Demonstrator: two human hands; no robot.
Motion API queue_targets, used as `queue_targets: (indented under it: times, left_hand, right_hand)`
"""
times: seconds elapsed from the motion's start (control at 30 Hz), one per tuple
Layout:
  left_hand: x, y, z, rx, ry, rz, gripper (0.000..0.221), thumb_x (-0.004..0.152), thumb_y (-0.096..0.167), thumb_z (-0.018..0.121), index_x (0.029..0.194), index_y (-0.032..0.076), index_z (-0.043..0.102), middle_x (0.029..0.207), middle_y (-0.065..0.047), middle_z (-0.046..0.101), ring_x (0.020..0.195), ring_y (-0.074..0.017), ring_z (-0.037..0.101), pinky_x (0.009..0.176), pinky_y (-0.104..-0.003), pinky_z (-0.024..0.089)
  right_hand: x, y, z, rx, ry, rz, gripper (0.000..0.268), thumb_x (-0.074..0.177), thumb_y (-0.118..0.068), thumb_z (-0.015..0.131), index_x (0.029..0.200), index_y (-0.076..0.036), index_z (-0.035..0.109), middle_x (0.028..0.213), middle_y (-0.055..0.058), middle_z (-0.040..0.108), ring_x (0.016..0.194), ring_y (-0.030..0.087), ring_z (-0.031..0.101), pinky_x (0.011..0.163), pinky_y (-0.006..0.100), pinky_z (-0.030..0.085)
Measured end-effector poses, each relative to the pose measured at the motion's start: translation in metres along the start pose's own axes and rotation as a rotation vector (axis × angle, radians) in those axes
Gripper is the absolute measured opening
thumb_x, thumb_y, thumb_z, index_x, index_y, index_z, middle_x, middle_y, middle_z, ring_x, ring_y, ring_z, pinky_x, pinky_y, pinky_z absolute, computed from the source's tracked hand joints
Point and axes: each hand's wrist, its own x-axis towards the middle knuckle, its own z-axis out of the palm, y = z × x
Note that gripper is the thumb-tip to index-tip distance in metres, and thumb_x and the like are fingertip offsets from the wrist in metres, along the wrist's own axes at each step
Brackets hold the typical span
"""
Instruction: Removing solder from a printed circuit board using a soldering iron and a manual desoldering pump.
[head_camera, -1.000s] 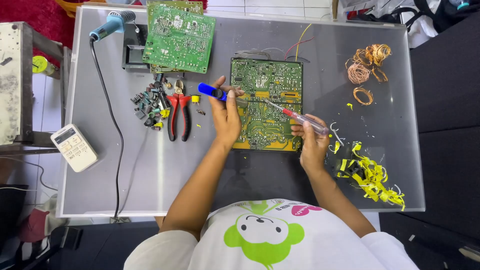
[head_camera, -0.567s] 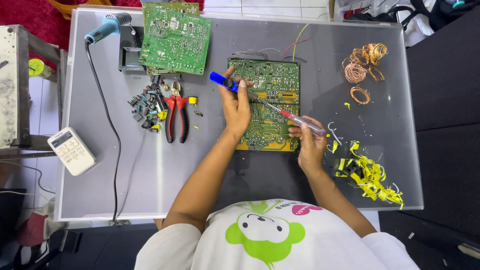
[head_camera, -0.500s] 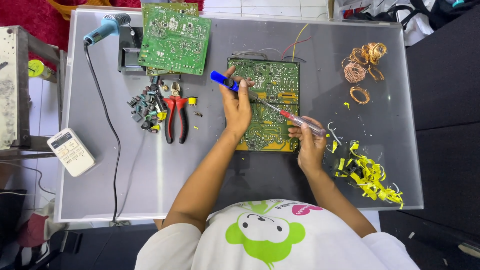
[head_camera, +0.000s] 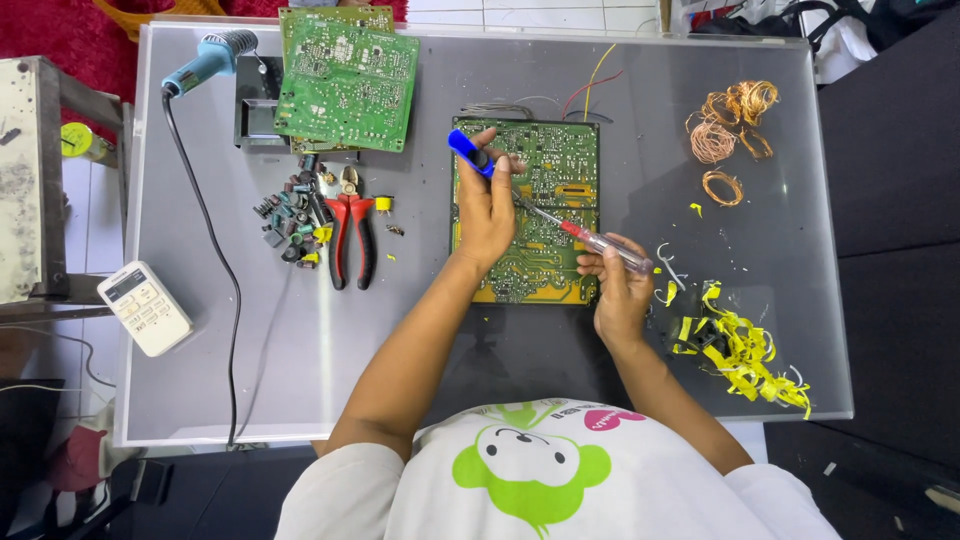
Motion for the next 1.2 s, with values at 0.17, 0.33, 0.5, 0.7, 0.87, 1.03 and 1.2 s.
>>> queue_targets:
  times: [0.17,0.33,0.5,0.7,0.87,1.03,1.2]
  left_hand:
    - [0.001,-0.005,0.002,0.032,-0.059,0.038,0.034,0.122,0.011,0.041,0.155,0.003,0.043,0.105,-0.007,0.062,0.098,-0.0236,0.079,0.108,-0.053,0.063]
    - [0.001,-0.008,-0.006,-0.041,-0.031,0.002,0.033,0.120,0.007,0.045,0.153,0.003,0.046,0.105,-0.006,0.064,0.099,-0.0231,0.079,0.109,-0.051,0.063]
    - [0.001,0.015,-0.026,-0.128,0.026,-0.222,0.078,0.117,0.067,0.021,0.099,0.012,0.074,0.081,-0.005,0.064,0.079,-0.0185,0.068,0.084,-0.037,0.056]
    - [0.011,0.027,-0.032,-0.215,0.066,-0.231,0.078,0.116,0.056,0.030,0.072,0.010,0.074,0.049,-0.004,0.051,0.041,-0.0165,0.052,0.045,-0.029,0.043]
    - [0.015,0.026,-0.027,-0.319,0.110,-0.188,0.034,0.122,0.028,0.039,0.135,0.006,0.061,0.060,-0.001,0.048,0.044,-0.0111,0.047,0.042,-0.026,0.040]
    - [0.015,0.027,-0.022,-0.324,0.163,-0.174,0.035,0.119,0.017,0.036,0.151,0.008,0.048,0.068,-0.001,0.047,0.048,-0.0097,0.047,0.042,-0.025,0.040]
    - [0.013,0.025,-0.014,-0.291,0.205,-0.211,0.037,0.123,0.029,0.038,0.153,0.008,0.048,0.087,0.001,0.055,0.072,-0.0104,0.061,0.068,-0.028,0.058]
  right_hand:
    - [0.001,0.001,0.000,-0.013,0.004,-0.011,0.032,0.117,-0.014,0.059,0.138,0.010,0.056,0.111,0.029,0.077,0.088,0.026,0.082,0.076,0.033,0.070]
    - [0.000,0.005,-0.001,-0.006,0.007,-0.009,0.030,0.117,-0.014,0.059,0.138,0.008,0.056,0.112,0.028,0.078,0.087,0.025,0.082,0.075,0.032,0.070]
    - [-0.001,0.002,0.000,0.008,0.015,-0.010,0.029,0.117,-0.014,0.058,0.137,0.007,0.056,0.112,0.026,0.078,0.087,0.024,0.082,0.074,0.030,0.069]
    - [0.000,0.011,-0.002,0.042,0.048,-0.016,0.029,0.118,-0.014,0.058,0.138,0.006,0.056,0.111,0.027,0.078,0.087,0.025,0.082,0.073,0.030,0.070]
    - [-0.002,0.011,-0.002,0.055,0.074,-0.014,0.030,0.119,-0.016,0.057,0.140,0.005,0.055,0.112,0.026,0.078,0.088,0.024,0.082,0.074,0.030,0.070]
    - [-0.002,0.009,-0.002,0.052,0.071,-0.017,0.031,0.119,-0.017,0.057,0.140,0.006,0.054,0.112,0.026,0.078,0.089,0.024,0.082,0.075,0.031,0.070]
    - [-0.003,0.010,-0.002,0.049,0.047,-0.024,0.032,0.118,-0.017,0.057,0.141,0.006,0.054,0.115,0.027,0.077,0.091,0.024,0.082,0.076,0.030,0.071]
